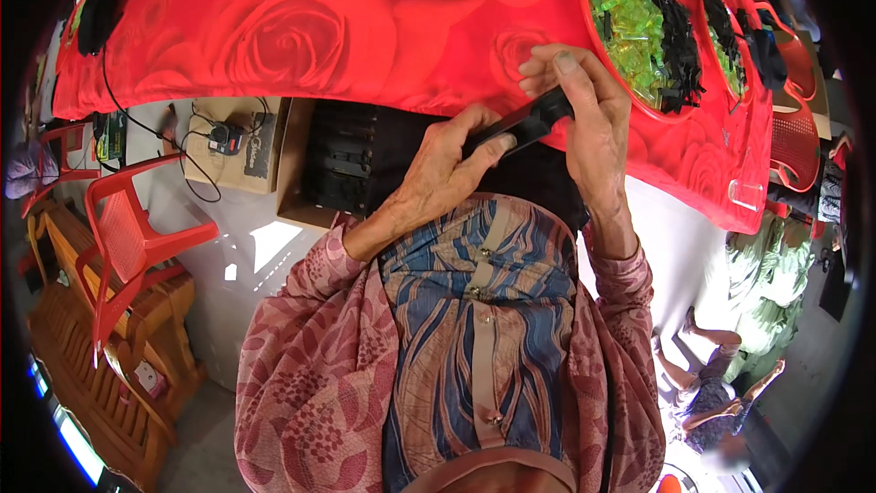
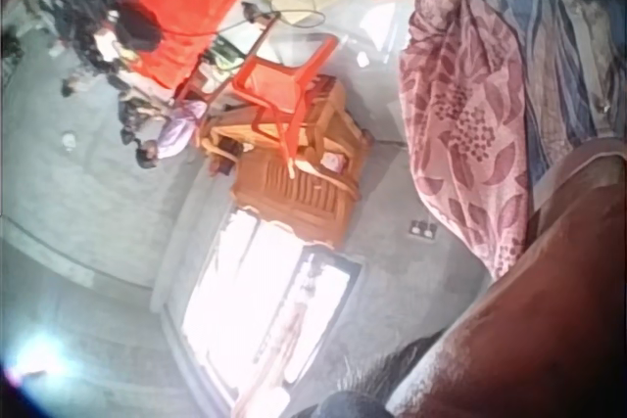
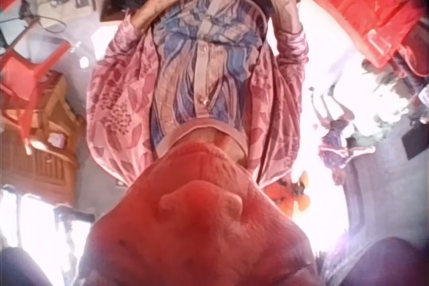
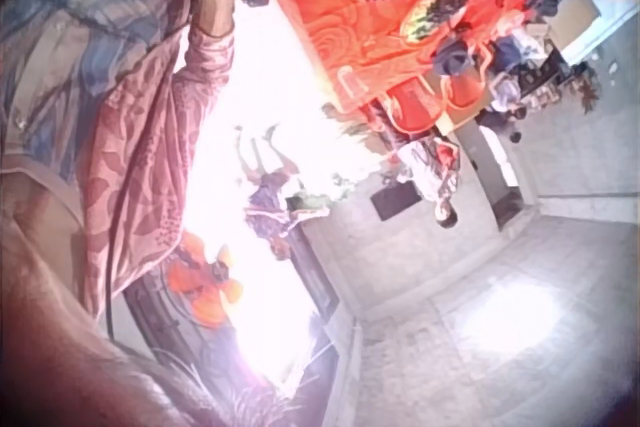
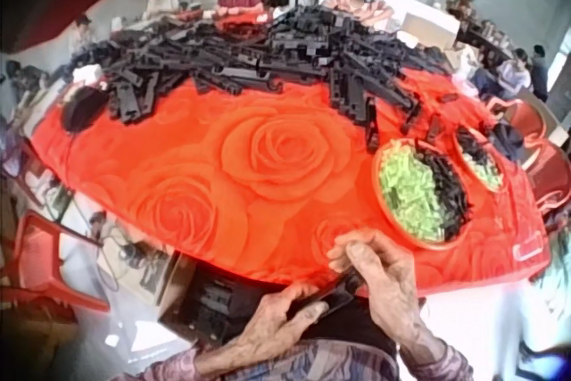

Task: Assembling various black plastic components for product manufacturing at a large workshop table.

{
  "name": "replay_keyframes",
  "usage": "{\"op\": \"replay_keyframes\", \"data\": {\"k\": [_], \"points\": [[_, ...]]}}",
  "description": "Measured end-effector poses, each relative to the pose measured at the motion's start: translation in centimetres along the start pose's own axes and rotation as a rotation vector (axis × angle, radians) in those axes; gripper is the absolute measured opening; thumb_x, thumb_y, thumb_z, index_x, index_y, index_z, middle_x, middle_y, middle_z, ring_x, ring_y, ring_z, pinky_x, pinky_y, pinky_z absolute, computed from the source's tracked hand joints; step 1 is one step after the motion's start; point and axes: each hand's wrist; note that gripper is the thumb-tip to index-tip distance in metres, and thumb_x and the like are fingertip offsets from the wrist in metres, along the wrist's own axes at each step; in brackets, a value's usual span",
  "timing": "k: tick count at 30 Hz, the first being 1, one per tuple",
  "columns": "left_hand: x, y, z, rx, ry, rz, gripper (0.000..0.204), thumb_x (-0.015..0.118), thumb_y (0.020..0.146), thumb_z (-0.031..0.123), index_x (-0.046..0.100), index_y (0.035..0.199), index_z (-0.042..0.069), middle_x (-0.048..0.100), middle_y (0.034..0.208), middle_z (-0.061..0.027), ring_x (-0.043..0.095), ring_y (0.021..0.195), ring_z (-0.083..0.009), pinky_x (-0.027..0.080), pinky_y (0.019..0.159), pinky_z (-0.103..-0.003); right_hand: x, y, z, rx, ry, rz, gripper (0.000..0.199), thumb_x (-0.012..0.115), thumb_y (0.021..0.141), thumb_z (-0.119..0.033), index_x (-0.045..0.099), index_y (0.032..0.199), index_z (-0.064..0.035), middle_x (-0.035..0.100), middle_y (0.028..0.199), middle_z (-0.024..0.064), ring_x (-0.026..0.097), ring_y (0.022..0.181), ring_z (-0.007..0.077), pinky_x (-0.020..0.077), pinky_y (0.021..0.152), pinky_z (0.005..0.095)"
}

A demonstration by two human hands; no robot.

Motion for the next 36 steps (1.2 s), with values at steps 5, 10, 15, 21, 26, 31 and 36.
{"op": "replay_keyframes", "data": {"k": [5, 10, 15, 21, 26, 31, 36], "points": [[0.4, 0.2, -0.8, -0.084, -0.060, 0.025, 0.024, 0.061, 0.088, 0.020, 0.058, 0.091, -0.003, 0.057, 0.066, -0.0071, 0.052, 0.064, -0.0117, 0.042, 0.059, -0.030, 1.1, 0.2, -0.1, 0.027, 0.141, -0.003, 0.020, 0.065, 0.092, -0.018, 0.068, 0.096, 0.0010, 0.068, 0.082, 0.0066, 0.062, 0.074, 0.0116, 0.0491, 0.072, 0.0255], [1.1, -0.4, -1.4, -0.046, -0.136, 0.023, 0.020, 0.059, 0.085, 0.013, 0.058, 0.092, -0.005, 0.060, 0.069, -0.0104, 0.054, 0.066, -0.0126, 0.044, 0.062, -0.030, 1.7, -1.2, -0.5, 0.005, 0.033, -0.035, 0.015, 0.066, 0.090, -0.011, 0.065, 0.079, -0.0011, 0.064, 0.070, 0.0035, 0.060, 0.065, 0.0076, 0.0488, 0.063, 0.0225], [2.2, -0.3, -1.5, 0.006, -0.192, 0.034, 0.024, 0.055, 0.084, 0.010, 0.056, 0.102, -0.006, 0.062, 0.076, -0.0121, 0.057, 0.070, -0.0158, 0.048, 0.068, -0.032, 1.7, -1.9, -0.9, -0.069, -0.080, 0.012, 0.016, 0.067, 0.089, -0.009, 0.064, 0.076, -0.0006, 0.062, 0.064, 0.0002, 0.058, 0.060, 0.0042, 0.0460, 0.057, 0.0204], [2.3, 0.8, -1.5, -0.035, -0.218, -0.103, 0.017, 0.056, 0.086, 0.009, 0.056, 0.097, -0.004, 0.058, 0.076, -0.0057, 0.052, 0.071, -0.0091, 0.043, 0.063, -0.027, 1.5, -1.1, -1.8, -0.145, -0.135, 0.067, 0.016, 0.068, 0.088, -0.007, 0.062, 0.074, -0.0011, 0.055, 0.056, -0.0044, 0.050, 0.053, -0.0003, 0.0398, 0.049, 0.0184], [2.3, 0.6, -1.8, -0.085, -0.350, -0.150, 0.003, 0.054, 0.087, 0.002, 0.054, 0.090, 0.000, 0.054, 0.073, 0.0007, 0.049, 0.068, -0.0054, 0.039, 0.060, -0.024, 2.3, -1.5, -1.1, -0.183, -0.126, 0.094, 0.015, 0.068, 0.088, -0.005, 0.062, 0.074, -0.0002, 0.051, 0.054, -0.0054, 0.044, 0.051, -0.0020, 0.0345, 0.044, 0.0178], [1.7, 0.1, -0.9, -0.158, -0.384, -0.155, 0.007, 0.054, 0.085, -0.003, 0.055, 0.091, 0.000, 0.053, 0.074, 0.0008, 0.050, 0.068, -0.0055, 0.040, 0.061, -0.023, 2.7, -1.5, -0.2, -0.203, -0.141, 0.049, 0.013, 0.069, 0.087, -0.004, 0.064, 0.075, 0.0005, 0.053, 0.055, -0.0048, 0.046, 0.051, -0.0011, 0.0342, 0.044, 0.0180], [1.8, 0.1, -1.3, -0.155, -0.394, -0.132, 0.011, 0.051, 0.083, -0.007, 0.056, 0.092, -0.001, 0.054, 0.078, 0.0001, 0.051, 0.070, -0.0065, 0.044, 0.066, -0.022, 2.6, -1.4, 0.4, -0.141, -0.132, 0.042, 0.011, 0.069, 0.085, -0.002, 0.064, 0.076, 0.0001, 0.052, 0.056, -0.0053, 0.047, 0.052, -0.0008, 0.0336, 0.046, 0.0183]]}}
Point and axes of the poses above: each hand's wrist, its own y-axis towards the middle knuckle, its own x-axis out of the palm, z = x × y
